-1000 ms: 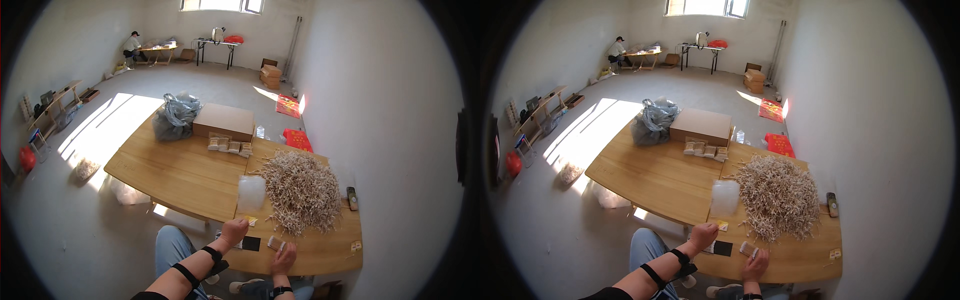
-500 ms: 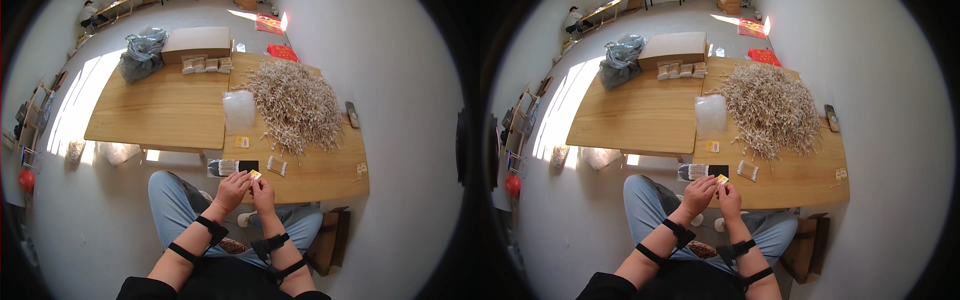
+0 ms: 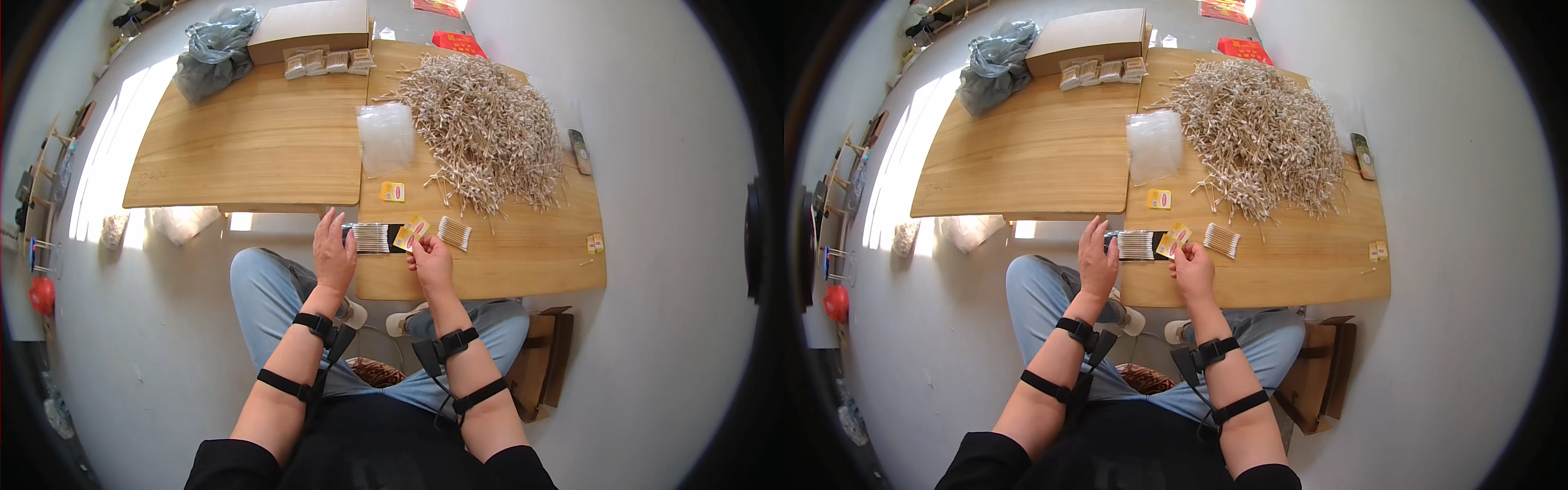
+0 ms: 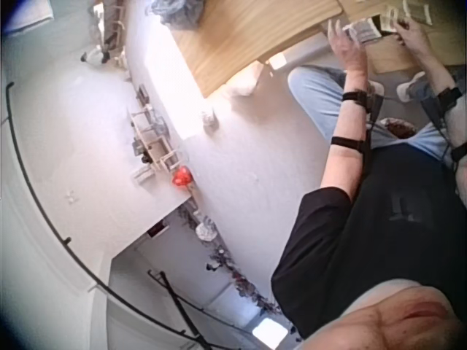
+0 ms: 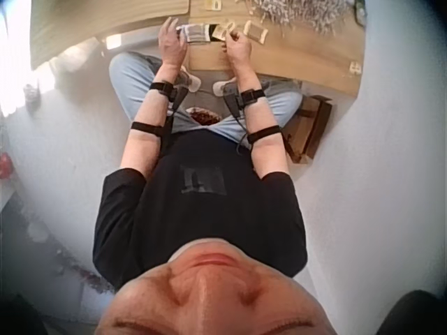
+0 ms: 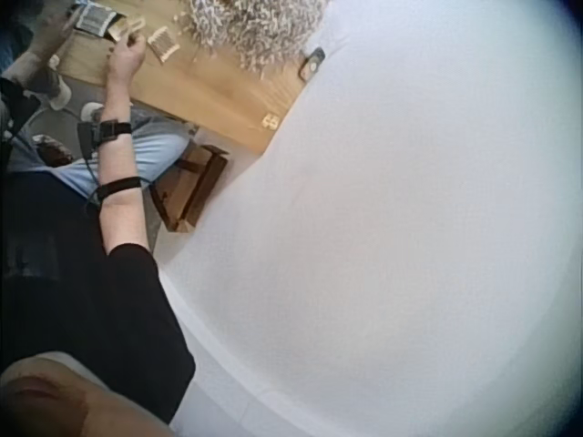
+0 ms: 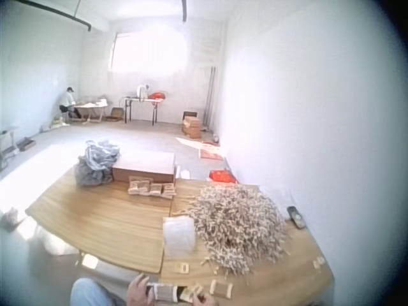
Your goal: The recorder is packaging individual cotton swabs into small plastic bags and then placing them into a larger product package.
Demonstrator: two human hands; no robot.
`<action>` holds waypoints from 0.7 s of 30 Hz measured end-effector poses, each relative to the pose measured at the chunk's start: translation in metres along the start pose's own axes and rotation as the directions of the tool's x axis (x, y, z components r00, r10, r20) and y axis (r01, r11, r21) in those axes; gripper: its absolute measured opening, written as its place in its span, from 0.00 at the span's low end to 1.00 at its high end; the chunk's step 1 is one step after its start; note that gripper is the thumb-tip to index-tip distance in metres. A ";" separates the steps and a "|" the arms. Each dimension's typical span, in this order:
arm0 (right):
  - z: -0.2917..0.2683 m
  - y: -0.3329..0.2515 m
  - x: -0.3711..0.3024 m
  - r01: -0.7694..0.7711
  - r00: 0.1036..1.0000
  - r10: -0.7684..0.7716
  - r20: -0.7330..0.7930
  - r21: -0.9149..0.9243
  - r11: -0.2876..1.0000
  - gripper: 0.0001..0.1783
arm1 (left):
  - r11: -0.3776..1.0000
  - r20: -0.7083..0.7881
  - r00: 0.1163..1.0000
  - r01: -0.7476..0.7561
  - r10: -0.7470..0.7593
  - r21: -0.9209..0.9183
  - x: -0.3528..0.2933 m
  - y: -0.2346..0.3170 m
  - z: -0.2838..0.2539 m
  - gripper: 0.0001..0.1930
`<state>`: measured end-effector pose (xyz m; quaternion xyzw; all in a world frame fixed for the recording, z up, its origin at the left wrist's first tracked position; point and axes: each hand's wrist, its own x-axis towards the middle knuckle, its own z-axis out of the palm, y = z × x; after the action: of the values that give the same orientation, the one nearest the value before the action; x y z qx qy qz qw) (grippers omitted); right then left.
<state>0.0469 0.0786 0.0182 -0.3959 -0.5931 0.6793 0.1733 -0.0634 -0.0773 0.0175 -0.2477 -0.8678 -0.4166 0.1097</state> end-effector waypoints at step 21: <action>0.007 -0.032 0.062 -0.007 0.995 0.036 0.090 -0.298 0.955 0.14 | 0.947 0.011 0.948 0.318 -0.318 -0.042 0.000 -0.020 0.035 0.27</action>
<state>-0.0043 0.1251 0.0274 -0.3913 -0.6916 0.6023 0.0761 -0.0736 -0.0609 -0.0181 -0.1076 -0.8875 -0.4468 0.0342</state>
